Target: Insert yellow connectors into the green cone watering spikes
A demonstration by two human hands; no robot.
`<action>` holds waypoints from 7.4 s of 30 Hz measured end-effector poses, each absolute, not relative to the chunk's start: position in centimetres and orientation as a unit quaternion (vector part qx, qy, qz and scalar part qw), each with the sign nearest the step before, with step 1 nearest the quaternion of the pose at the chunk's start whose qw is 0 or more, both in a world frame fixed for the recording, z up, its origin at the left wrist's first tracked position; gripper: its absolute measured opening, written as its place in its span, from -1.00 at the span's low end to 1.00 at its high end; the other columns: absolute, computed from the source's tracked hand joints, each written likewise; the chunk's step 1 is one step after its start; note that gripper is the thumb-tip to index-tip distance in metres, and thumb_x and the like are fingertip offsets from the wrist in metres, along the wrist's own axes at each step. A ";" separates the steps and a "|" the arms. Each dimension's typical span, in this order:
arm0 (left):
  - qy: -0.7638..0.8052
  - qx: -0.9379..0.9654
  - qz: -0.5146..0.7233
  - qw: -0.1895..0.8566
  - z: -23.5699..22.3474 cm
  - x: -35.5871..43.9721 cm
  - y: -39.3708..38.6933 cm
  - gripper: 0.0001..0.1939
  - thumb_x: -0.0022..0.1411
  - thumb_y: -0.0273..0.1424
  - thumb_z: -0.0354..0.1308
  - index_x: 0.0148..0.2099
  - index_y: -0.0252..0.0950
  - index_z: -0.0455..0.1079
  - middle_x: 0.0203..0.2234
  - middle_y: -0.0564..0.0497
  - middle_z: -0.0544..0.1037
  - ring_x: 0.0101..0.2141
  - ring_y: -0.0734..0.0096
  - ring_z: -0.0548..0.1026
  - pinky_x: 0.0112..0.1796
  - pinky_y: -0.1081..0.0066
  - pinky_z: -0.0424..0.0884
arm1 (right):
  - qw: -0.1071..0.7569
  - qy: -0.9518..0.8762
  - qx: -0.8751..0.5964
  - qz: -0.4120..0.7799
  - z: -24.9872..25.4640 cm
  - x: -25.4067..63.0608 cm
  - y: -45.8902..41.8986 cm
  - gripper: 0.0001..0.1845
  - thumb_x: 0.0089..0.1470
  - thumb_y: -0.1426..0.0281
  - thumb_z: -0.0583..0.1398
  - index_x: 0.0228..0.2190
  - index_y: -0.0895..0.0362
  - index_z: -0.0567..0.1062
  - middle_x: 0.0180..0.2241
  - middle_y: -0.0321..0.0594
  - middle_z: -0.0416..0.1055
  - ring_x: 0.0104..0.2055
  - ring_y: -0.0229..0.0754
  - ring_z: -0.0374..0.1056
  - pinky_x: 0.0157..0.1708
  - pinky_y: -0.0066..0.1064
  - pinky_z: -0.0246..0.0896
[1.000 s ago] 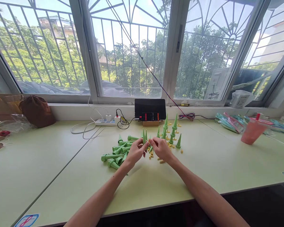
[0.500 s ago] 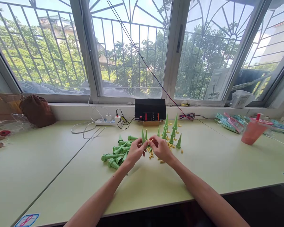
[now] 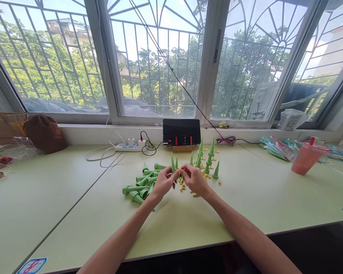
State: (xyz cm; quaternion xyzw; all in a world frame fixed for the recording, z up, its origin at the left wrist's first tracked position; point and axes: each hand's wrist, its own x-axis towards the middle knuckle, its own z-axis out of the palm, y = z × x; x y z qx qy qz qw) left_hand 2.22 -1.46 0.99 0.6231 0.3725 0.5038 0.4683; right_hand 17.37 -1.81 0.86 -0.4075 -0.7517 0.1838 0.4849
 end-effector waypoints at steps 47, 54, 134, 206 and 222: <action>0.371 0.622 0.510 0.465 1.1 2.3 -1.6 -0.63 0.02 -0.10 0.24 -0.41 -0.31 0.30 -0.52 0.07 0.37 -0.57 0.54 0.35 -0.67 0.53 0.29 | 0.501 -0.743 -0.410 0.173 1.1 17.4 -1.9 -0.76 0.18 0.24 0.07 -0.40 0.14 0.36 -0.58 -0.32 0.33 -0.60 -0.32 0.15 -0.57 -0.50 0.00; 0.371 0.623 0.509 0.463 1.0 2.2 -1.5 -0.67 0.08 -0.13 0.20 -0.39 -0.31 0.28 -0.50 0.06 0.37 -0.56 0.53 0.35 -0.65 0.53 0.30 | 0.501 -0.743 -0.405 0.181 1.1 17.3 -2.0 -0.78 0.17 0.25 0.07 -0.39 0.14 0.37 -0.59 -0.34 0.29 -0.59 -0.31 0.13 -0.58 -0.49 -0.01; 0.371 0.628 0.504 0.462 1.0 2.2 -1.5 -0.62 0.04 -0.08 0.23 -0.36 -0.32 0.33 -0.50 0.07 0.37 -0.58 0.55 0.35 -0.65 0.54 0.30 | 0.470 -0.754 -0.428 0.164 0.8 17.5 -1.6 -0.59 0.23 0.15 -0.01 -0.53 0.13 0.32 -0.64 -0.37 0.19 -0.60 -0.32 0.05 -0.56 -0.47 -0.07; 0.375 0.631 0.505 0.454 0.8 2.2 -1.4 -0.63 0.09 -0.07 0.18 -0.38 -0.31 0.29 -0.51 0.09 0.34 -0.58 0.54 0.35 -0.65 0.52 0.30 | 0.470 -0.764 -0.403 0.184 0.7 17.5 -1.7 -0.73 0.23 0.27 0.01 -0.45 0.12 0.32 -0.61 -0.36 0.23 -0.58 -0.32 0.11 -0.55 -0.49 -0.04; 0.381 0.630 0.501 0.455 0.9 2.3 -1.6 -0.61 0.07 -0.05 0.19 -0.38 -0.30 0.29 -0.51 0.10 0.34 -0.59 0.56 0.35 -0.65 0.53 0.28 | 0.465 -0.769 -0.404 0.174 0.8 17.4 -1.7 -0.70 0.23 0.27 0.00 -0.48 0.13 0.32 -0.61 -0.37 0.23 -0.58 -0.34 0.08 -0.55 -0.50 -0.05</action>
